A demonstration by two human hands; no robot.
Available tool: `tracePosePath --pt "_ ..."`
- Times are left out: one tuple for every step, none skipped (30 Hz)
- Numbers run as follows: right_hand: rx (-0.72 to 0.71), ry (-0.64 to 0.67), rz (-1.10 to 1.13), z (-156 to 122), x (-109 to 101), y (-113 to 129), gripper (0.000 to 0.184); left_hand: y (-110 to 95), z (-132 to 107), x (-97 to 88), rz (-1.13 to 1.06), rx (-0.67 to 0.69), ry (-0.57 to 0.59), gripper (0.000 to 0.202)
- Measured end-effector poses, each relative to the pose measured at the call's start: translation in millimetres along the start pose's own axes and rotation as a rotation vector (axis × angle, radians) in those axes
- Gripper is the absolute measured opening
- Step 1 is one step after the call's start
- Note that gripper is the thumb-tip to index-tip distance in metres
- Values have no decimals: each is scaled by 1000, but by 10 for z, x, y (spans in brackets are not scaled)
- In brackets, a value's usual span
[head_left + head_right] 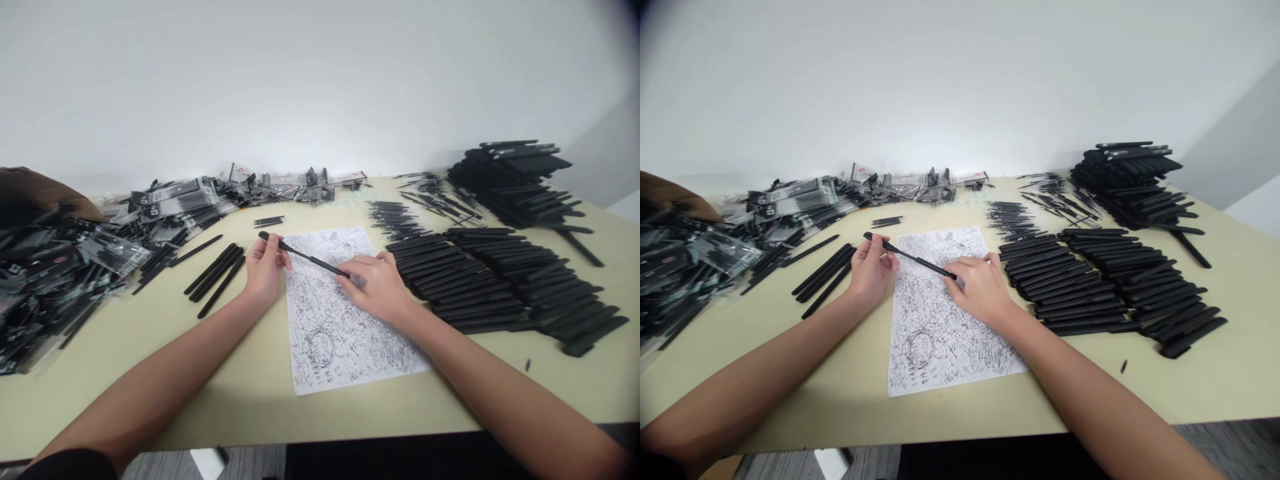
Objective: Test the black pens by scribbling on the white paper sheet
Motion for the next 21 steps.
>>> tracePosePath --pt "-7 9 -8 0 -2 1 19 1 3 -3 -7 -1 -2 35" --pt "-15 21 -9 -1 -1 4 19 3 6 -7 -14 -2 -6 36" --pt "-27 37 -5 -3 4 10 19 5 9 -12 -21 -3 -11 36" --pt "-41 50 -3 -6 8 17 20 8 11 -17 -27 -6 -16 36" --pt "-50 58 -5 -9 11 22 21 11 13 -22 -34 -9 -21 36" --pt "-52 58 -11 -12 10 23 23 14 15 -27 -39 -13 -26 36" --pt "-48 54 -18 -15 7 19 24 17 17 -32 -43 -17 -30 36" --pt "-46 49 -23 -16 5 15 25 19 19 -37 -46 -19 -34 36" --pt "-45 47 -24 -18 4 11 26 22 22 -41 -48 -20 -37 36" --pt "-43 42 -25 -18 3 5 26 24 24 -45 -50 -20 -39 36" --pt "-34 33 -27 -17 1 -5 25 27 28 -49 -53 -18 -40 36" --pt "-19 20 -31 -15 -3 -19 24 29 31 -53 -56 -17 -41 36" --pt "2 5 -36 -14 -7 -36 22 32 34 -56 -59 -16 -42 36" --pt "28 -9 -39 -12 -10 -55 20 35 36 -58 -62 -16 -42 36" --pt "56 -17 -38 -11 -10 -75 19 36 38 -60 -63 -16 -41 36" --pt "83 -18 -34 -10 -7 -94 18 37 39 -59 -64 -15 -40 36" --pt "107 -12 -29 -9 -1 -110 18 36 39 -58 -65 -14 -38 36" --pt "130 -3 -25 -9 7 -125 17 35 39 -55 -67 -13 -35 36" --pt "150 7 -25 -8 14 -137 17 32 37 -53 -69 -12 -34 36" --pt "168 15 -31 -9 18 -148 17 29 36 -52 -71 -12 -37 36" --pt "181 18 -43 -9 19 -155 17 27 34 -53 -74 -13 -43 36"
Point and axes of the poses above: each hand's wrist, its own z-axis towards the middle knuckle, its own x-axis out of the palm, y = z × x, the point moved 5 cm from there along z, towards the middle knuckle, and after that the axes turned 6 degrees about -z, right-handed, at the moved point
